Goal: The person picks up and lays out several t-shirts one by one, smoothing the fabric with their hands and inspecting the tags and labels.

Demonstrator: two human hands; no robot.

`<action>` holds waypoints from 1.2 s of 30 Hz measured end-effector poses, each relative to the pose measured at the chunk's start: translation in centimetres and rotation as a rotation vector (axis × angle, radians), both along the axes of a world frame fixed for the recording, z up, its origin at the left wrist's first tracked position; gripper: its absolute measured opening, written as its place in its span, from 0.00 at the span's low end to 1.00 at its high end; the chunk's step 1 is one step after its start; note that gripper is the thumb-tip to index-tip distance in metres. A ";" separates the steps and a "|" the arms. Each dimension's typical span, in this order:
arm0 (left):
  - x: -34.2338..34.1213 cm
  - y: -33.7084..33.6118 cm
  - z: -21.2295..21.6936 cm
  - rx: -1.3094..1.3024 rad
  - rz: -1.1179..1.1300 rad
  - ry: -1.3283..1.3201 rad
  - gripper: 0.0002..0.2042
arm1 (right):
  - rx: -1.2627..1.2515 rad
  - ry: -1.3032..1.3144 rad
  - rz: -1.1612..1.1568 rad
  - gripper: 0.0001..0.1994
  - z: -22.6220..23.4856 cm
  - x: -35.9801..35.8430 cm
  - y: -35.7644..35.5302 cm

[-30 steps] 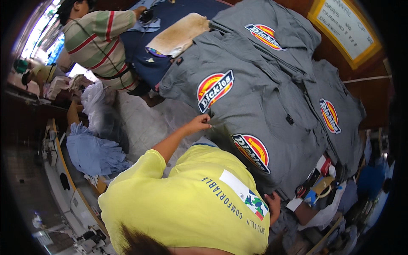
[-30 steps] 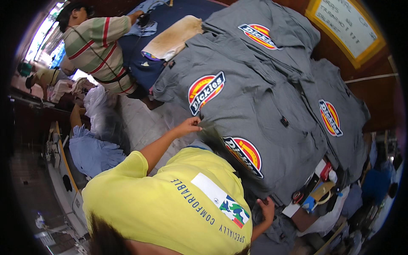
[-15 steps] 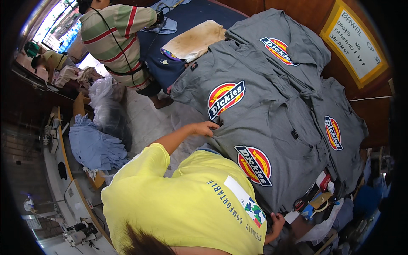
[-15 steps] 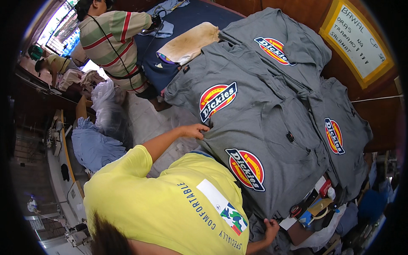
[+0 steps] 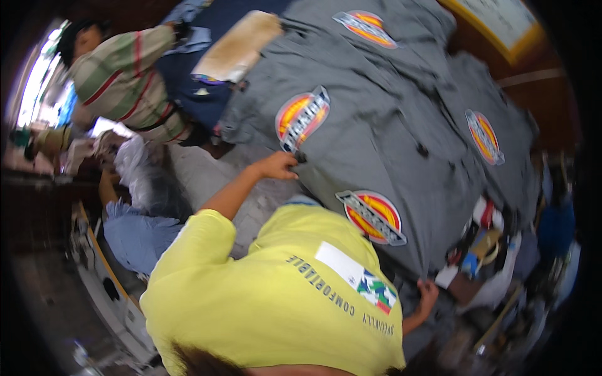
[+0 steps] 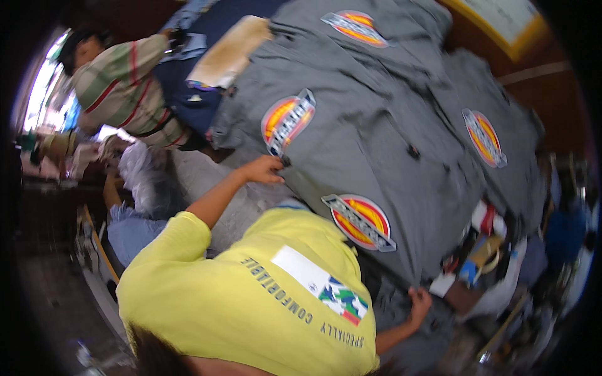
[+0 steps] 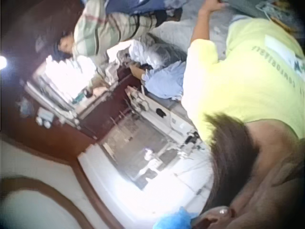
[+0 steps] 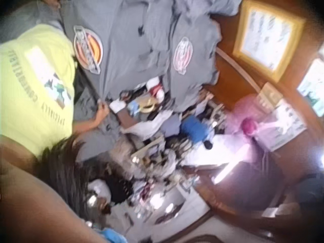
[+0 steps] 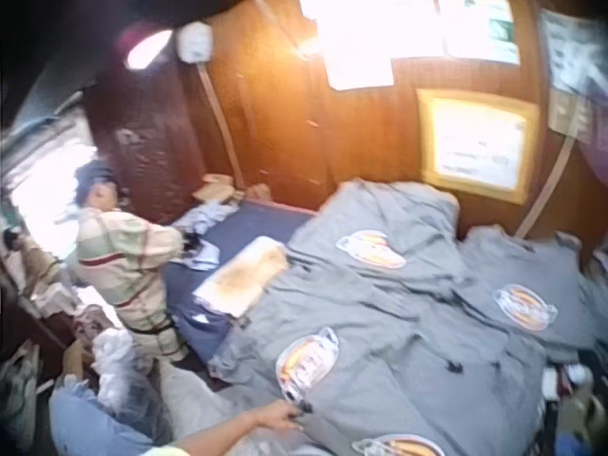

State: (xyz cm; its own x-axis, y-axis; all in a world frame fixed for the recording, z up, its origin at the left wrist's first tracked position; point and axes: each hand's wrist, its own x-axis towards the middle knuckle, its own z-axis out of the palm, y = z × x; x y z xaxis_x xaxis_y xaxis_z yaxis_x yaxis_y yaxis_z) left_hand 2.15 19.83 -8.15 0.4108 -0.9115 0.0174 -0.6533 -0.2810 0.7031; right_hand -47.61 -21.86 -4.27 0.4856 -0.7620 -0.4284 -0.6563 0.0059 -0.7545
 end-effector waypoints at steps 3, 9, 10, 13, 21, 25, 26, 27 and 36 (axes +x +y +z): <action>-1.5 -0.5 -0.4 0.142 0.242 0.281 0.16 | 0.073 -0.068 0.005 0.15 1.4 1.9 0.9; -0.9 1.6 2.3 -0.052 0.530 0.743 0.10 | 0.047 0.133 0.022 0.07 0.5 -0.3 0.9; -0.7 1.1 2.5 -0.031 0.520 0.776 0.10 | 0.058 0.152 -0.011 0.07 0.3 -0.4 1.2; -1.1 0.7 1.8 0.018 0.523 0.738 0.10 | 0.100 0.165 -0.074 0.08 -0.2 0.6 1.0; -0.7 -2.8 5.0 0.040 0.689 0.075 0.10 | -0.349 0.039 -0.042 0.07 2.0 5.4 2.4; -5.1 -10.8 9.0 -0.185 0.420 -0.296 0.12 | -0.809 -0.027 0.245 0.09 3.9 12.2 4.0; -5.9 -12.8 8.9 -0.204 0.272 -0.349 0.13 | -0.792 -0.034 0.317 0.12 4.0 13.7 4.6; -6.9 -14.4 8.4 -0.089 0.180 -0.419 0.17 | -0.838 -0.011 0.444 0.16 4.1 15.4 4.8; -1.3 -23.4 2.4 0.120 0.179 -0.769 0.31 | -1.087 0.185 0.600 0.30 -1.1 25.2 -3.7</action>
State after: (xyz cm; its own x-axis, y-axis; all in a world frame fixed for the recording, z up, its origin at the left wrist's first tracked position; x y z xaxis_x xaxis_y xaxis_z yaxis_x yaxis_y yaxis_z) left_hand 0.88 -3.54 -5.72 0.4636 -0.8467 0.2612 -0.8808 -0.4724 0.0319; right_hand -22.44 -25.53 -5.41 0.8776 -0.4430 0.1833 -0.4363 -0.8964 -0.0777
